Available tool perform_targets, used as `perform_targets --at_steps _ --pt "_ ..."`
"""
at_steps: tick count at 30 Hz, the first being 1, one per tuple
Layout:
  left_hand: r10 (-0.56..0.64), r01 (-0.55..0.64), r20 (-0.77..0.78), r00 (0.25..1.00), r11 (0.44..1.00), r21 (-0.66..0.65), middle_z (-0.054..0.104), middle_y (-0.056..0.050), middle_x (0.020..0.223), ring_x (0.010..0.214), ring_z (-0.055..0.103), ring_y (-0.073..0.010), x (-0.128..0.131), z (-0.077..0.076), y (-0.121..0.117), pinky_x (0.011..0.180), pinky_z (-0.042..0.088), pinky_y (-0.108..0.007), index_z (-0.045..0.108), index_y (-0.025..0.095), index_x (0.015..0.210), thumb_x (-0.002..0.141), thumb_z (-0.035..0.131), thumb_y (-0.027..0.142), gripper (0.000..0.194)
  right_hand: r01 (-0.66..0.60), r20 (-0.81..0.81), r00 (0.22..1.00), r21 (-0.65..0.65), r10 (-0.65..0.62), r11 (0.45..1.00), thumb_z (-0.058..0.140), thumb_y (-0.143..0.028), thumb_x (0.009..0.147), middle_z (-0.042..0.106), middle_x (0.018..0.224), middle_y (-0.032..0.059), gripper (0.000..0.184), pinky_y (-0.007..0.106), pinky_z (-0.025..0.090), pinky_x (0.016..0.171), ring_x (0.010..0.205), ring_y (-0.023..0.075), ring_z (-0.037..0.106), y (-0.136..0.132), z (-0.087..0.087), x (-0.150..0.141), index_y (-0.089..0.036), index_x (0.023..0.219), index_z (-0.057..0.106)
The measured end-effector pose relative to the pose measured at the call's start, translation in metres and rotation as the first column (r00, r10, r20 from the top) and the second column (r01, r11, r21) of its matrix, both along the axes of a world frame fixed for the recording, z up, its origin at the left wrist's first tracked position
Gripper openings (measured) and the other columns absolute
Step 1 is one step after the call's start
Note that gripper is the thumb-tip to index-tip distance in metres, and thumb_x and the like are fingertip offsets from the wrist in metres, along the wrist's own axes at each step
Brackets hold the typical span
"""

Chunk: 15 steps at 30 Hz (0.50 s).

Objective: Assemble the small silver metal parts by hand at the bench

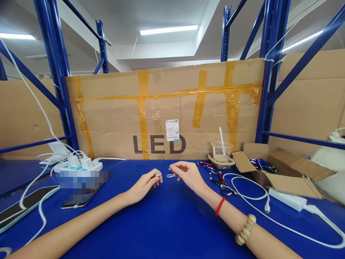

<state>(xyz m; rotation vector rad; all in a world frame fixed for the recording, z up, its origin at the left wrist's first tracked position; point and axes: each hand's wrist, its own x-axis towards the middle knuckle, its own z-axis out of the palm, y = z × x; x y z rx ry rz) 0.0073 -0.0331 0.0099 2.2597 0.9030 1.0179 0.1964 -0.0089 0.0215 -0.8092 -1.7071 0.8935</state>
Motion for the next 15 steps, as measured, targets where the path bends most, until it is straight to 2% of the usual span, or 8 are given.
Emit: perform_targets --at_steps 4,9,15 --pt "0.019 -0.016 -0.067 0.998 0.999 0.041 0.051 0.001 0.072 0.067 0.046 -0.0104 -0.003 -0.001 -0.001 0.066 0.038 -0.022 0.049 0.018 0.080 0.084 0.034 0.031 0.020 -0.030 0.032 0.999 0.074 0.027 0.997 0.058 -0.038 0.069 0.061 0.066 0.0037 0.024 0.020 0.044 0.043 0.057 0.0116 0.055 -0.009 -0.004 -0.004 -0.016 0.075 0.064" --pt "-0.011 0.016 -0.154 0.988 0.999 0.031 0.051 0.002 0.068 0.064 0.046 -0.0105 0.000 -0.005 -0.005 0.066 0.036 -0.022 0.049 0.019 0.082 0.086 0.028 0.031 0.024 -0.062 0.160 0.987 0.178 0.033 0.982 0.054 -0.037 0.073 0.061 0.075 0.0034 0.021 0.020 0.046 0.045 0.059 0.0106 0.054 -0.015 -0.010 -0.008 -0.019 0.076 0.065" --pt "-0.038 0.047 -0.135 0.990 0.997 0.065 0.046 0.002 0.065 0.062 0.044 -0.0098 0.003 -0.006 -0.008 0.062 0.035 -0.020 0.047 0.019 0.078 0.086 0.026 0.029 0.025 -0.020 0.195 0.980 0.290 -0.038 0.957 0.054 -0.034 0.074 0.060 0.074 0.0038 0.018 0.021 0.046 0.047 0.061 0.0116 0.055 -0.021 -0.007 -0.009 -0.020 0.073 0.065"
